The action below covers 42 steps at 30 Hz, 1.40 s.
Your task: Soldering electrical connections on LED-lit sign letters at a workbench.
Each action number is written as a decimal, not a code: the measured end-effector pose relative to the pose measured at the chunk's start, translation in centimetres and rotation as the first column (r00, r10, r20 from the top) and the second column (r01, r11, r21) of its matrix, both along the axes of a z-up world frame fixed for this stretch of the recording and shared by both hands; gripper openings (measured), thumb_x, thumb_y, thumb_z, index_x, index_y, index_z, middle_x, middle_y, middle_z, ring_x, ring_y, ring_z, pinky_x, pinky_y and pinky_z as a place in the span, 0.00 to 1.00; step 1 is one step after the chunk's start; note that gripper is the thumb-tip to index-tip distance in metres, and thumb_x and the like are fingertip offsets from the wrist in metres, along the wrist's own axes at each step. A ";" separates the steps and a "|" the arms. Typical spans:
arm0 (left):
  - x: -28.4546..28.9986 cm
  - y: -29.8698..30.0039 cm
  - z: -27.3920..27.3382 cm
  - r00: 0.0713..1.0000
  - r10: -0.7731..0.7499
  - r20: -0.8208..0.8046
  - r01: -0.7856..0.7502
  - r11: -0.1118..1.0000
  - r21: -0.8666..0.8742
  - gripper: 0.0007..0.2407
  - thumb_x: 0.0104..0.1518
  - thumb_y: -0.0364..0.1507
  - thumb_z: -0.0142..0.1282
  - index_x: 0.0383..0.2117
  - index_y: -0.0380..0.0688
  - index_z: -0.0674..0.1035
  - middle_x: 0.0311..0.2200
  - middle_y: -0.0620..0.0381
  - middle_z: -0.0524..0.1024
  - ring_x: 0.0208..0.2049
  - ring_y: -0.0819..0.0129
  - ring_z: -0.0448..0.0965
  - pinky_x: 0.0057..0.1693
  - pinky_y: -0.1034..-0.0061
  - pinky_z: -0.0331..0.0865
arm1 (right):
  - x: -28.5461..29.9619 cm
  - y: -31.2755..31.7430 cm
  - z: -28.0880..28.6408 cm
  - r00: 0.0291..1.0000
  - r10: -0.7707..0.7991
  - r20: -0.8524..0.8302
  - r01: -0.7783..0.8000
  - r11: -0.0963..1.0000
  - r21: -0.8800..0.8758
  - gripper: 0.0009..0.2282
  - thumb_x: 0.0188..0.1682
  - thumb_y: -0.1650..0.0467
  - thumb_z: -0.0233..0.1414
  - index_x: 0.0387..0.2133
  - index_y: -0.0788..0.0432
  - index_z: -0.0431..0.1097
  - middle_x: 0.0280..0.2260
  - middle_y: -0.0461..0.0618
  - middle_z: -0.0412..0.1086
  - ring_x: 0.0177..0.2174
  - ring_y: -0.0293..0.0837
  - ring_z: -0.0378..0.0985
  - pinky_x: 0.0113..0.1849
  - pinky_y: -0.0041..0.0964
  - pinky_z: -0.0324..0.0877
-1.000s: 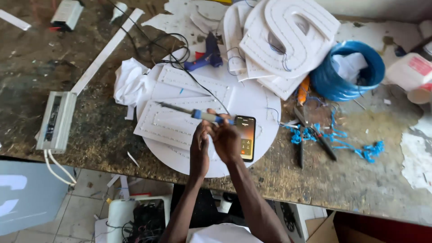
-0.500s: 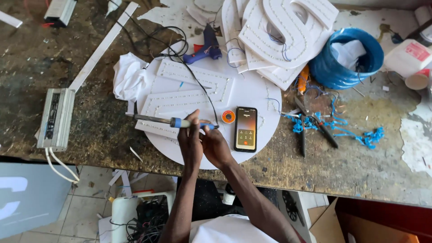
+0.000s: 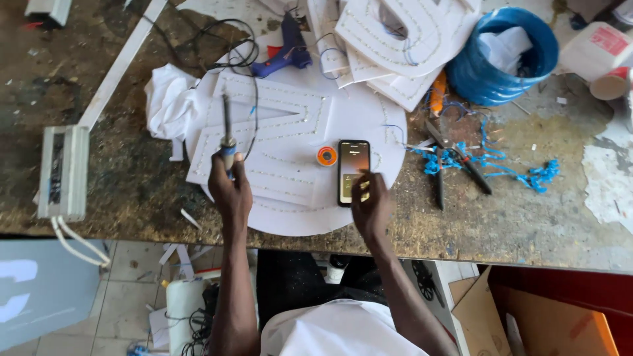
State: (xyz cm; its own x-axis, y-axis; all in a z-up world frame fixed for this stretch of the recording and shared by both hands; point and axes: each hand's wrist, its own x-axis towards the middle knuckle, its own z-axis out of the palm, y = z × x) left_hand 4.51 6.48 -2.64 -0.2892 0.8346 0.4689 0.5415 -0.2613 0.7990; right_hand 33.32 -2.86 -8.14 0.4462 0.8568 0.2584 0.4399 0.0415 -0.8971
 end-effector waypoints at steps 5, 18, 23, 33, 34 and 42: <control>-1.9 1.1 -2.3 0.985 -0.002 -0.174 -0.009 0.998 -0.062 0.09 0.73 0.36 0.63 0.38 0.45 0.82 0.23 0.53 0.77 0.27 0.49 0.83 0.39 0.57 0.75 | 0.3 -0.7 2.5 0.931 -0.106 0.350 0.072 0.991 0.110 0.29 0.58 0.63 0.63 0.68 0.65 0.65 0.57 0.65 0.69 0.53 0.68 0.72 0.54 0.62 0.70; -1.9 1.3 -4.8 0.970 -0.160 -0.184 0.148 0.986 -0.076 0.15 0.77 0.36 0.56 0.43 0.32 0.79 0.58 0.34 0.80 0.65 0.26 0.75 0.67 0.25 0.64 | -5.7 1.8 0.1 0.908 0.167 0.383 -0.221 0.970 0.101 0.14 0.56 0.68 0.65 0.55 0.52 0.80 0.47 0.48 0.78 0.48 0.56 0.81 0.47 0.49 0.77; -1.3 0.7 -5.3 0.954 -0.160 -0.252 0.167 0.986 0.005 0.12 0.74 0.35 0.62 0.38 0.38 0.80 0.64 0.41 0.77 0.71 0.29 0.70 0.71 0.31 0.62 | -4.4 5.4 1.8 0.812 0.069 0.579 -0.097 0.995 0.018 0.30 0.46 0.71 0.71 0.65 0.53 0.72 0.62 0.56 0.71 0.54 0.65 0.72 0.50 0.61 0.73; 0.7 0.2 -6.0 0.942 -0.315 -0.120 0.321 0.946 0.038 0.06 0.71 0.32 0.69 0.40 0.44 0.84 0.41 0.53 0.82 0.48 0.46 0.85 0.58 0.53 0.76 | -1.5 6.9 6.7 0.983 0.115 0.144 -0.131 0.985 0.109 0.19 0.50 0.67 0.69 0.55 0.45 0.80 0.45 0.44 0.80 0.45 0.52 0.79 0.51 0.47 0.73; 1.2 0.4 -6.3 0.957 -0.263 -0.120 0.269 0.962 0.043 0.07 0.71 0.31 0.69 0.39 0.43 0.84 0.40 0.51 0.82 0.47 0.44 0.85 0.58 0.52 0.76 | -0.1 7.1 7.4 0.996 0.033 0.078 -0.045 0.986 0.162 0.18 0.52 0.68 0.68 0.56 0.47 0.79 0.45 0.48 0.79 0.43 0.51 0.79 0.44 0.43 0.74; 2.0 -0.2 -7.8 0.981 -0.134 -0.137 0.141 0.989 0.040 0.07 0.74 0.32 0.68 0.41 0.41 0.86 0.41 0.52 0.86 0.50 0.50 0.87 0.60 0.53 0.75 | 11.8 6.4 1.7 0.886 -0.274 0.375 0.212 0.957 0.198 0.21 0.44 0.73 0.69 0.52 0.49 0.80 0.45 0.49 0.77 0.42 0.58 0.80 0.42 0.51 0.75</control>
State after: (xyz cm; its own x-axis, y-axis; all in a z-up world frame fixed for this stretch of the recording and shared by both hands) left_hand 6.49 6.27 -10.43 -0.1051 0.8368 0.5374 0.5990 -0.3781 0.7058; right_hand 45.09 3.51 -6.45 0.4702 0.6728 0.5711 0.7690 0.0052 -0.6393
